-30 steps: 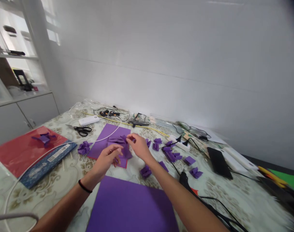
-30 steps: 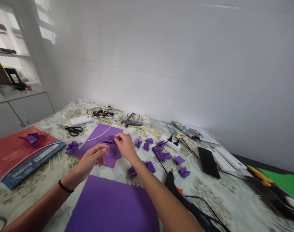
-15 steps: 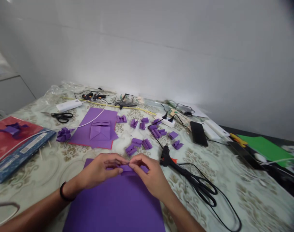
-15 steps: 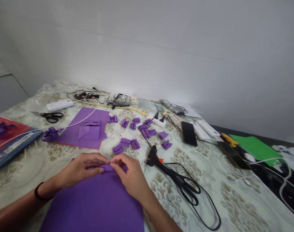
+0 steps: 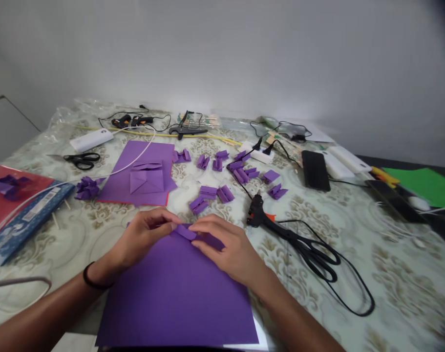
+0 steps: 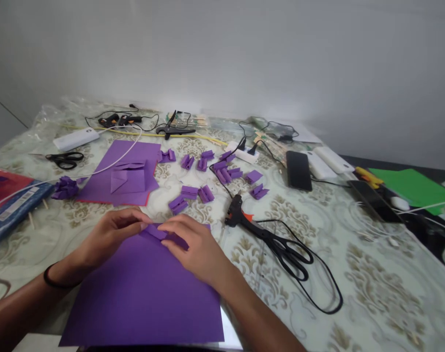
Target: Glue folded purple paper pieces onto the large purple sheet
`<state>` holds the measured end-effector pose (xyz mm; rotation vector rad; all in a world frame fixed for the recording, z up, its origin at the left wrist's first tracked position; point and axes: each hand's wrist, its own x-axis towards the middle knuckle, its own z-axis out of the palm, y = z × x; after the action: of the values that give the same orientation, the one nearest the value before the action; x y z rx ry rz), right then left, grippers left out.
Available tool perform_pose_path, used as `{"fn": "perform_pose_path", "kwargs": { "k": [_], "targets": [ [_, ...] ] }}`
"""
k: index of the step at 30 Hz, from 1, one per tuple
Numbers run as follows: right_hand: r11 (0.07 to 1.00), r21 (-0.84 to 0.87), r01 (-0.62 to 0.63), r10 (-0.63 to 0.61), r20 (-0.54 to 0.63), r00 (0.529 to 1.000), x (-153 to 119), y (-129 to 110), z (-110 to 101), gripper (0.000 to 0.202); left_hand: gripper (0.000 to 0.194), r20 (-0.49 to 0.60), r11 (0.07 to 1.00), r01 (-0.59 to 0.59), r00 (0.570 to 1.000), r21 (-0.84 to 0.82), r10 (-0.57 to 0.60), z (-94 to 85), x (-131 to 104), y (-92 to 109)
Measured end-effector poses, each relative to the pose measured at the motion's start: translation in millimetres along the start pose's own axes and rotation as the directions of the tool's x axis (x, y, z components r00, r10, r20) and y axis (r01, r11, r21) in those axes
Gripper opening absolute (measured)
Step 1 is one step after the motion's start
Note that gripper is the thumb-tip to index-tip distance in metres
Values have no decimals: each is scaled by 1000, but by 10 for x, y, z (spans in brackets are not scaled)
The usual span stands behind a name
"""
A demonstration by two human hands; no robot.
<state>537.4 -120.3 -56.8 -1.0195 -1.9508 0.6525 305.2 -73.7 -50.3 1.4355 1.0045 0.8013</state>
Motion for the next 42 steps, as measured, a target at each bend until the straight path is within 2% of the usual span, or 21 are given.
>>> {"fn": "perform_pose_path", "kwargs": {
  "k": [5,10,14,17,20,23,28,30,32,33,35,37,39,42],
  "targets": [
    [997,-44,67,-67,12,998,-4,6,-3,25,9,22,999,0,1000,-41,1,-26,-3,-24],
    [996,-49,68,-71,-66,995,-1,-8,-18,21,17,151,985,57,988,-163,-32,-16,-31,27],
    [997,-63,55,-63,-121,991,13,-28,-25,14,26,219,984,44,976,-174,-5,12,-49,59],
    [998,-52,21,-28,-121,992,20,-45,-23,13,23,216,993,6,976,-116,19,37,-54,69],
    [999,-31,-41,36,-141,989,20,-55,-15,12,12,161,999,-42,986,4,41,60,-48,59],
    [995,1,-99,98,-135,986,11,-62,17,11,12,119,997,-44,992,71,35,81,-48,37],
    [988,53,-144,146,-52,988,21,-117,75,9,12,159,995,-30,987,92,15,100,-70,46],
    [990,43,-131,131,-8,991,47,-109,0,11,10,156,982,-71,987,176,44,92,-69,61],
    [987,-25,-156,156,-18,988,65,-30,-186,15,10,142,962,-110,987,249,76,77,-60,65],
    [974,-91,-208,202,-67,977,60,40,-316,17,11,134,956,-118,987,267,85,69,-54,59],
    [891,-258,-373,314,-243,918,13,229,-611,20,13,114,960,-105,990,258,78,57,-44,33],
    [728,-416,-545,393,-399,829,-78,431,-880,18,14,93,980,-79,994,180,63,55,-42,-9],
    [591,-462,-662,515,-415,750,-182,586,-1058,20,16,70,996,-59,996,60,55,58,-46,-52],
    [521,-460,-719,661,-317,681,-288,683,-1144,29,18,57,997,-66,996,-39,69,52,-52,-82]
  ]
}}
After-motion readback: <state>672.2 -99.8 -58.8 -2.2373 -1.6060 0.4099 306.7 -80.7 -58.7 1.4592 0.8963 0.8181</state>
